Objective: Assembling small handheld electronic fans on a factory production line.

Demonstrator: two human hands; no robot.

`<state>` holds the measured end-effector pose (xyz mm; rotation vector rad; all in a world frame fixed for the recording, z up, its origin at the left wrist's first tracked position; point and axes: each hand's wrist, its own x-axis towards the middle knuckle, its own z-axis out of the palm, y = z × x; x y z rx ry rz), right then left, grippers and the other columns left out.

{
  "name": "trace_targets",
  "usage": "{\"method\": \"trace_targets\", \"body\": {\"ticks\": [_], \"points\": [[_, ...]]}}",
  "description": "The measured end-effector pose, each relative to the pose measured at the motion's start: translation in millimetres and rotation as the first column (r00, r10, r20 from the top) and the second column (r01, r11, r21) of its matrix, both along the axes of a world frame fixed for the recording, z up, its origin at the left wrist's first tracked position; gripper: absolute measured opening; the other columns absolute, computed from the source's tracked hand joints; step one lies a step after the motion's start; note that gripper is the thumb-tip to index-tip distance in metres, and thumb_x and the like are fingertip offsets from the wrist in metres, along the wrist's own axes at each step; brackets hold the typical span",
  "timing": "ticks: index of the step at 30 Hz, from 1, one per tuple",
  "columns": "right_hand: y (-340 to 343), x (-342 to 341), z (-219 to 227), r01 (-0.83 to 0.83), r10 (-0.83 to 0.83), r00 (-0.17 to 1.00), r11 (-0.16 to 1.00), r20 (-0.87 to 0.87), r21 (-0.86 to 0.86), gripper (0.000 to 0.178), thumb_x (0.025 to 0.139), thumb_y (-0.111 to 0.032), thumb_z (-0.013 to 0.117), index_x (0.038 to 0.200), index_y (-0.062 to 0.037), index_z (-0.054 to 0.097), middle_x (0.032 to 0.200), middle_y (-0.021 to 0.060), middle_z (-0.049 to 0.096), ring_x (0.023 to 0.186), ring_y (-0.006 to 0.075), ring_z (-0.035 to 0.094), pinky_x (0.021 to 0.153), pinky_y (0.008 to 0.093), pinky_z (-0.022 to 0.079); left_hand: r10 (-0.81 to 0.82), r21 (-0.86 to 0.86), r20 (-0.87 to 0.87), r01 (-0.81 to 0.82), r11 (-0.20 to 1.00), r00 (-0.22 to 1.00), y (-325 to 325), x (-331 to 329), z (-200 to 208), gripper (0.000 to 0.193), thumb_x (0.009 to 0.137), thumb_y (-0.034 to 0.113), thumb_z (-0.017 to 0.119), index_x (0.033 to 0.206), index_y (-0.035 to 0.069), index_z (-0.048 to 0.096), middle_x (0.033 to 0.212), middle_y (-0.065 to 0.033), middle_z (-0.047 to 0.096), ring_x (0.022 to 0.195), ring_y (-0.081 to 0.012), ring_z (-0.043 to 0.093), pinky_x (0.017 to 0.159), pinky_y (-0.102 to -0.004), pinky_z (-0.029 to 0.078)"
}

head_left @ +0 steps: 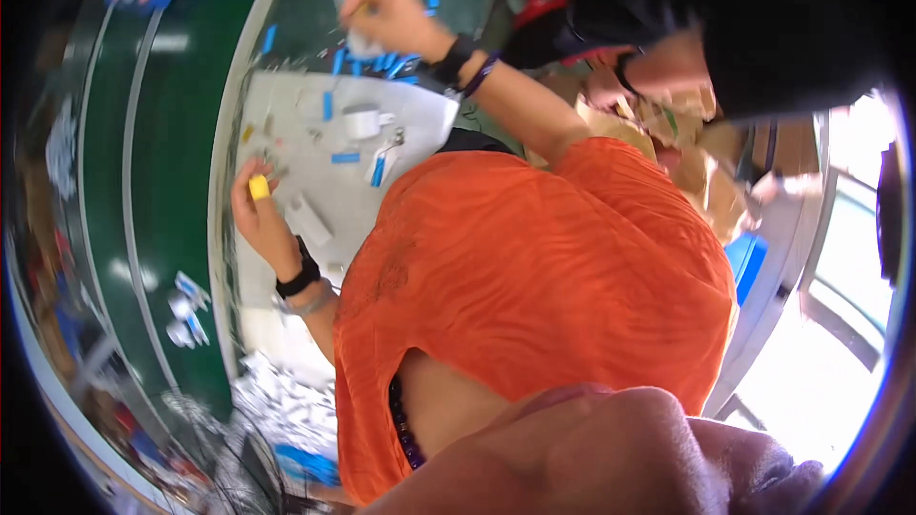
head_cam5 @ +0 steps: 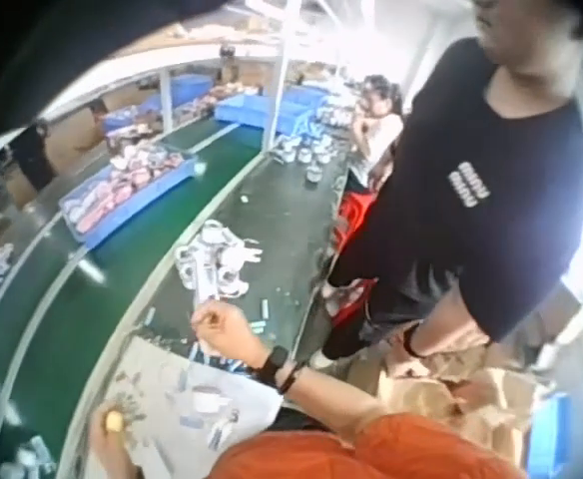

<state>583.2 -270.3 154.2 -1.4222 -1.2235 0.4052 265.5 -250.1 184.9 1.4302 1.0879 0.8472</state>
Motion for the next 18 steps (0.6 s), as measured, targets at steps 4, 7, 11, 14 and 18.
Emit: {"method": "trace_targets", "body": {"ticks": [4, 7, 11, 14, 18], "points": [[-49, -34, 50, -0.376, 0.307, 0.732, 0.926, -0.608, 0.015, 0.005, 0.084, 0.0, 0.061, 0.087, -0.0004, 0.064, 0.084, 0.0048, 0.065, 0.069, 0.0121, 0.066, 0.065, 0.0244, 0.051, -0.153, 0.517, -0.257, 0.269, 0.813, 0.954, -19, 54, 20, 0.046, 0.09, 0.005, 0.056, 0.135, 0.0, 0.044, 0.135, -0.0123, 0.049, 0.124, -0.0234, 0.048, 0.103, -0.0322, 0.037], [-90, -57, 59, -0.548, 0.472, 0.622, 0.832, -0.625, 0.083, 0.005, 0.083, 0.001, 0.059, 0.086, 0.0007, 0.063, 0.08, 0.0047, 0.064, 0.065, 0.0101, 0.063, 0.061, 0.0234, 0.049, -0.388, 0.333, -0.135, 0.411, 0.849, 0.912, -43, 69, 18, 0.062, 0.083, 0.01, 0.068, 0.138, 0.0, 0.041, 0.139, -0.0121, 0.043, 0.122, -0.0212, 0.046, 0.103, -0.0334, 0.036], [-138, -61, 52, -0.546, 0.467, 0.516, 0.825, -0.718, 0.144, 0.011, 0.079, 0.0, 0.057, 0.088, 0.0027, 0.063, 0.072, 0.0053, 0.064, 0.06, 0.0098, 0.061, 0.059, 0.0231, 0.048, -0.541, -0.009, -0.009, 0.541, 0.841, 0.841, -73, 87, 27, 0.051, 0.082, 0.014, 0.073, 0.126, -0.002, 0.051, 0.114, -0.0059, 0.058, 0.103, -0.0141, 0.055, 0.09, -0.0276, 0.043], [-169, -62, 46, -0.505, 0.399, 0.528, 0.857, -0.75, 0.1, 0.017, 0.078, -0.005, 0.059, 0.091, 0.004, 0.064, 0.07, 0.0068, 0.065, 0.06, 0.0112, 0.062, 0.059, 0.0246, 0.05, -0.588, -0.101, -0.001, 0.585, 0.805, 0.809, -86, 81, 2, 0.047, 0.081, 0.014, 0.073, 0.122, -0.001, 0.054, 0.112, -0.0047, 0.059, 0.1, -0.0137, 0.055, 0.088, -0.027, 0.044], [-169, -74, 27, -0.397, 0.357, 0.681, 0.914, -0.64, 0.088, 0.02, 0.078, -0.015, 0.064, 0.088, 0.0015, 0.071, 0.069, 0.0033, 0.065, 0.064, 0.009, 0.059, 0.06, 0.0252, 0.048, -0.58, -0.196, 0.098, 0.587, 0.785, 0.808, -88, 80, -14, 0.043, 0.079, 0.011, 0.074, 0.117, 0.001, 0.058, 0.111, -0.0038, 0.059, 0.096, -0.0137, 0.056, 0.084, -0.0283, 0.045]]}}
